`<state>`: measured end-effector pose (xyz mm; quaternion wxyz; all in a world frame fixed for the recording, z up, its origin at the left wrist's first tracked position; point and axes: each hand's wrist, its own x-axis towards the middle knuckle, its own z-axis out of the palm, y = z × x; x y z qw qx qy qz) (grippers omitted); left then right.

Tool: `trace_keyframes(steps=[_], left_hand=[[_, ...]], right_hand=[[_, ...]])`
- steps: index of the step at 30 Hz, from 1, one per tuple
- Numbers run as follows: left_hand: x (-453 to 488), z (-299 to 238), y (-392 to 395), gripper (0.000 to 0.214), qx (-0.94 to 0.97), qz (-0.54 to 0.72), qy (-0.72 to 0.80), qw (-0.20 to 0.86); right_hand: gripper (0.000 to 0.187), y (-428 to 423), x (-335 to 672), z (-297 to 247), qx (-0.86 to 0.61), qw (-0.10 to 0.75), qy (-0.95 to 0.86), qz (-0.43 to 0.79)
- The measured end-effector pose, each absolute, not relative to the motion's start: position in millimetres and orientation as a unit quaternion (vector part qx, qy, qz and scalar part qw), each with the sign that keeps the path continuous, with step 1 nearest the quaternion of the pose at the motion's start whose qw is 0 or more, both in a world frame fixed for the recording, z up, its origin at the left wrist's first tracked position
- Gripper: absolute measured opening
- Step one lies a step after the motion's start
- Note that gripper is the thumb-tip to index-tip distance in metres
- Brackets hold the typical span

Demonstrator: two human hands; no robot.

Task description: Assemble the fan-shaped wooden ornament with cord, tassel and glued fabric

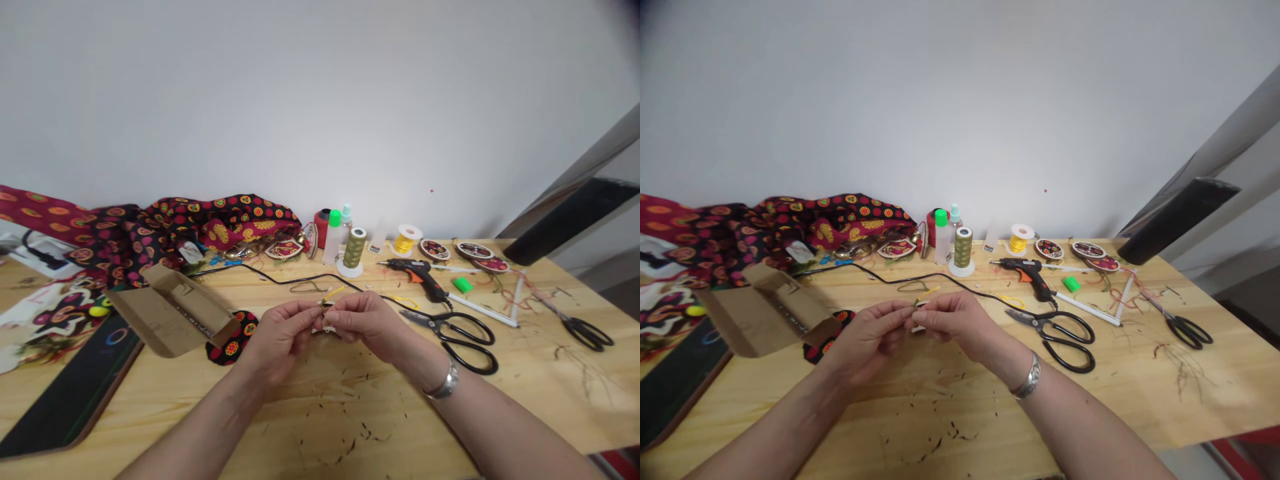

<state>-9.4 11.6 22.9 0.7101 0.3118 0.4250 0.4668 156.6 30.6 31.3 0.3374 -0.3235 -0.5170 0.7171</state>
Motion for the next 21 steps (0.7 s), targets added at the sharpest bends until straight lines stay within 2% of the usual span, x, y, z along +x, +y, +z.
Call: trace_keyframes(steps=[4,9,11,17,21], left_hand=[[-12.1,24.2,13.3,0.019,0.274,0.458,0.390,0.751],[-15.3,24.3,14.9,0.017,0.247,0.459,0.373,0.768],[-15.7,24.1,14.7,0.017,0.248,0.467,0.371,0.764],[-15.2,25.8,11.7,0.018,0.274,0.459,0.373,0.759],[-13.7,27.1,10.0,0.018,0.311,0.436,0.387,0.751]], right_hand=[[0.030,26.6,159.3,37.9,-0.342,0.367,-0.608,0.616],[0.034,30.5,164.9,38.4,-0.416,0.510,-0.624,0.422],[0.035,35.4,164.9,35.5,-0.457,0.537,-0.588,0.397],[0.022,45.9,157.8,28.1,-0.490,0.490,-0.481,0.538],[0.025,43.7,156.3,26.4,-0.440,0.414,-0.433,0.669]])
